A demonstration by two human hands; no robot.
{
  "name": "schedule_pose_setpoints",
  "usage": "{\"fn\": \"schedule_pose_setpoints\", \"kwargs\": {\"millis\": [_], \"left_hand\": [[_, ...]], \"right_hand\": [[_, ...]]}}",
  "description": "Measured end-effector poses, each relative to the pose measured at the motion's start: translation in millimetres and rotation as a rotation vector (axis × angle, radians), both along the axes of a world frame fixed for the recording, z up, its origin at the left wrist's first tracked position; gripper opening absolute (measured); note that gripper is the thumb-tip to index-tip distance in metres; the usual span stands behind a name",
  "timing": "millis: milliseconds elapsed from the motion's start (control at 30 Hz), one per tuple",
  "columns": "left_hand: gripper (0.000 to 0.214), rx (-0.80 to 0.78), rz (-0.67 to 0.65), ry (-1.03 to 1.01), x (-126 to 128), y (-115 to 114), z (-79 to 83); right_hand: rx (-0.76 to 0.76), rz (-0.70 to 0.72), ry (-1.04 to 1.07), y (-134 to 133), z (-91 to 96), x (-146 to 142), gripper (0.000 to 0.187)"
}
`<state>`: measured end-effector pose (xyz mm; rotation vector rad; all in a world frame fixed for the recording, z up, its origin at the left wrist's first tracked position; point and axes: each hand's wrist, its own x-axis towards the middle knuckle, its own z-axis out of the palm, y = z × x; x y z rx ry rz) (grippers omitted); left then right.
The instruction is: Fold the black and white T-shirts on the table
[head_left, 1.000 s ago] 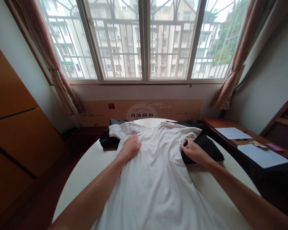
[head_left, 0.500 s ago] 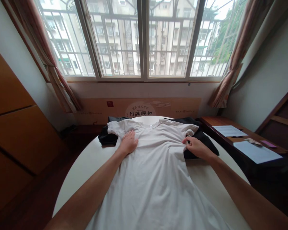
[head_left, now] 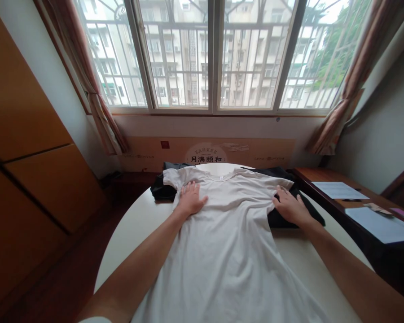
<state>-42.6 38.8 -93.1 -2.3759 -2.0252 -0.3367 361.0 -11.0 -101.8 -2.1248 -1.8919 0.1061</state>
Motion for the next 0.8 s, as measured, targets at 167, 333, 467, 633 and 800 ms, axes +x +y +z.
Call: {"fn": "schedule_pose_setpoints", "kwargs": {"millis": [167,333,467,633,800], "left_hand": [[0.083,0.038,0.077,-0.039,2,-1,0.7],[0.076,0.310,0.337,-0.196,-23,5,17.5],[0.074,0.426,0.589,-0.367,-61,16,26.8],[0.030,0.410,0.567,-0.526,-91,32,24.2],[0.012,0.591,0.518,-0.820,-102,43,23.3]], "right_hand": [[-0.038,-0.106,0.027,8,2.1,14,0.059],[0.100,-0.328,0.179,42,10.0,25,0.078],[0.169,-0.471,0.292,69,12.7,32,0.089],[0.267,-0.429,0.283,77,2.9,42,0.050],[0.496,-0.347,0.312,76,-0.9,46,0.032]]}}
